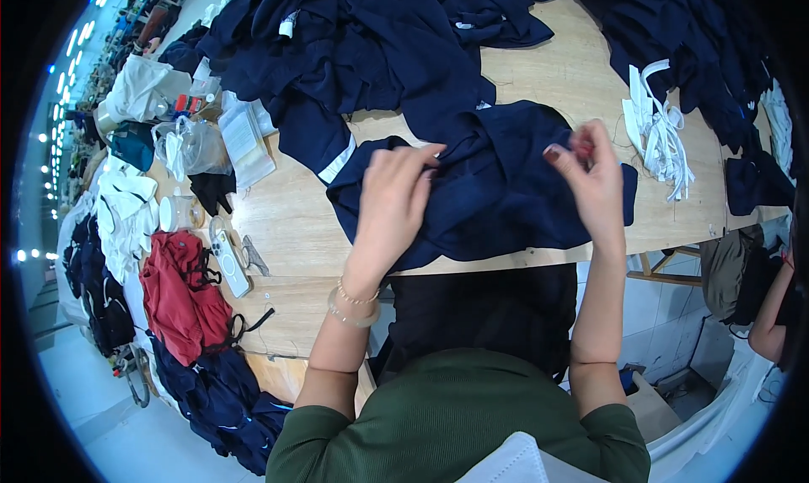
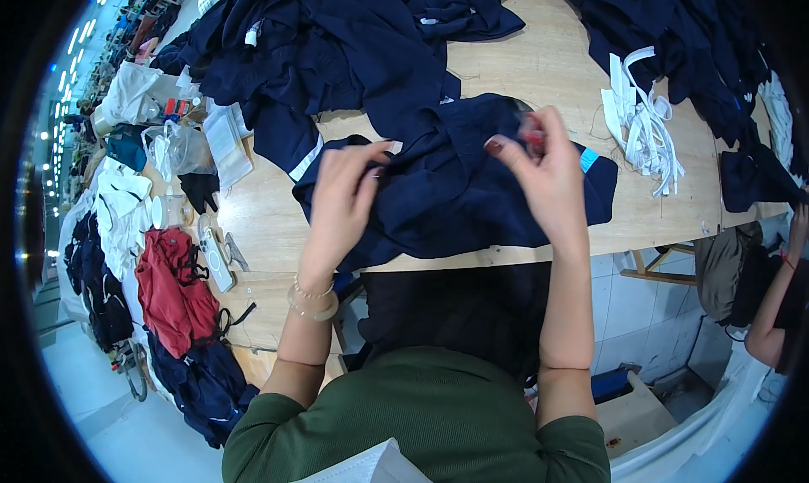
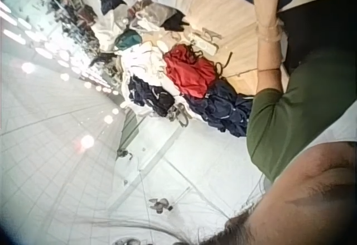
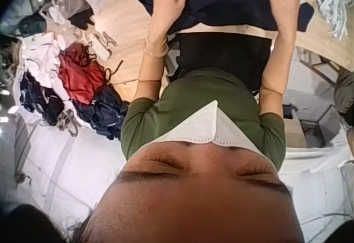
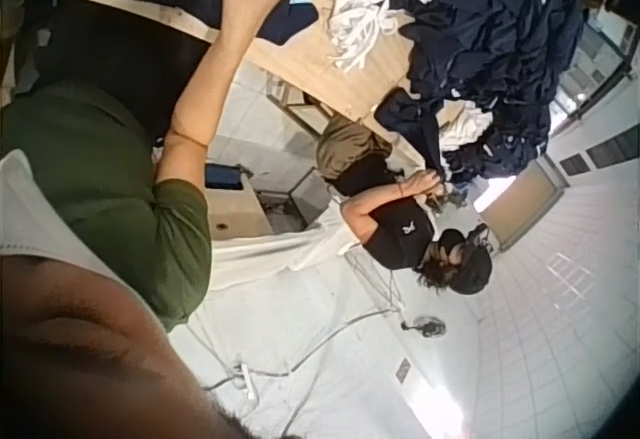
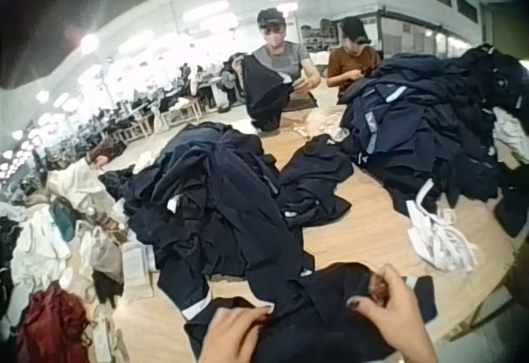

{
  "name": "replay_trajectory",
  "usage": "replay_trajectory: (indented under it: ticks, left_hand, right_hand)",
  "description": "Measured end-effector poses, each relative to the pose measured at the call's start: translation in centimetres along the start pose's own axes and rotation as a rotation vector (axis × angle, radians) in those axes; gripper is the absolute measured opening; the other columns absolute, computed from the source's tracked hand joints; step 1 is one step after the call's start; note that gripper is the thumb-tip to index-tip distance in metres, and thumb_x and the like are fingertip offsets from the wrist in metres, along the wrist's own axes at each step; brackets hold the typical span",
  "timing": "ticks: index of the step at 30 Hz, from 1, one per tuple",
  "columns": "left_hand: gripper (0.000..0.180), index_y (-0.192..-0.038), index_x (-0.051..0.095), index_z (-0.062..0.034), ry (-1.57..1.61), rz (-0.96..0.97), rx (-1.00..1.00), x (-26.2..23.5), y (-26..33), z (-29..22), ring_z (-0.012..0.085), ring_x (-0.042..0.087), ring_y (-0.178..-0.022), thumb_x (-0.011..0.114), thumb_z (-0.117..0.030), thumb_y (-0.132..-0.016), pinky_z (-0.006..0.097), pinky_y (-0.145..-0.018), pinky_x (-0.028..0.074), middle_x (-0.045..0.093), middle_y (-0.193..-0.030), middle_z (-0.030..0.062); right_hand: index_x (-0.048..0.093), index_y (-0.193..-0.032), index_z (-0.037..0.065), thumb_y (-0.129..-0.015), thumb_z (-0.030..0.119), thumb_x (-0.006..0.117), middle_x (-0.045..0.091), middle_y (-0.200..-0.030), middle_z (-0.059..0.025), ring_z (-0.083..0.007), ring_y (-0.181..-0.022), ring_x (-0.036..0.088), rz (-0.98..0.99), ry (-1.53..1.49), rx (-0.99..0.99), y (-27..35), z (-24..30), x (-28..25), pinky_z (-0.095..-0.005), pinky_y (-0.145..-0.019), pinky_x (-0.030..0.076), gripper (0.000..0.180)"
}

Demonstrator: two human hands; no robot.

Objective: The recorder is using thread snips to trim loose threads from dark blue garments in a factory setting.

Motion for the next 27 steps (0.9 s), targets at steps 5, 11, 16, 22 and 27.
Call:
replay_trajectory:
  ticks: [5,11,16,22,27]
  left_hand:
    - [0.032,-0.111,0.059,-0.0030,-0.237,-0.254,-0.277,-2.9,1.8,2.2,0.0321,0.055,-0.093,0.068,-0.007,-0.081,0.039,-0.080,0.045,0.056,-0.102,0.0142]
    - [0.050,-0.122,0.047,-0.0023,-0.275,-0.103,-0.635,-0.3,4.5,7.8,0.0358,0.063,-0.083,0.069,-0.012,-0.078,0.043,-0.071,0.051,0.061,-0.092,0.0187]
    - [0.025,-0.102,0.062,0.0014,-0.020,-0.242,-0.861,-1.0,5.4,12.8,0.0332,0.066,-0.069,0.065,-0.013,-0.083,0.038,-0.065,0.051,0.065,-0.073,0.0175]
    - [0.016,-0.100,0.063,0.0028,1.070,-0.335,-0.966,-0.6,4.0,14.3,0.0204,0.068,-0.080,0.057,-0.010,-0.092,0.023,-0.067,0.052,0.070,-0.092,0.0094]
    - [0.017,-0.102,0.064,-0.0006,1.851,-0.318,-0.851,-4.1,3.7,13.5,0.0231,0.067,-0.093,0.054,-0.013,-0.094,0.034,-0.083,0.055,0.069,-0.103,0.0124]
  right_hand:
    - [0.046,-0.075,0.004,-0.084,0.021,0.071,0.044,-0.064,-0.0037,-0.0128,-0.058,0.040,-0.037,0.256,0.000,-0.7,-1.1,0.8,-0.0284,-0.052,0.035,0.032]
    - [0.053,-0.094,0.007,-0.077,0.017,0.071,0.060,-0.089,-0.0120,-0.0384,-0.076,0.065,0.030,0.766,-0.139,-1.5,-3.0,7.4,-0.0479,-0.064,0.052,0.026]
    - [0.061,-0.088,0.000,-0.086,0.012,0.064,0.063,-0.075,-0.0140,-0.0242,-0.072,0.065,-0.086,0.362,-0.084,-3.9,-4.3,2.1,-0.0330,-0.065,0.049,0.013]
    - [0.060,-0.106,0.019,-0.091,0.018,0.065,0.061,-0.095,0.0042,-0.0107,-0.081,0.056,-0.159,-0.698,0.451,-3.9,-4.7,-1.3,-0.0313,-0.074,0.045,0.015]
    - [0.059,-0.110,0.014,-0.096,0.011,0.055,0.063,-0.112,-0.0059,-0.0216,-0.107,0.060,-0.176,-1.089,0.618,-4.0,-7.9,-6.0,-0.0486,-0.093,0.044,0.016]
Point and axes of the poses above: each hand's wrist, its own y-axis away from the middle knuckle, its own x-axis out of the palm, z = x × y, the point moved 5 cm from there along -y, towards the middle knuckle
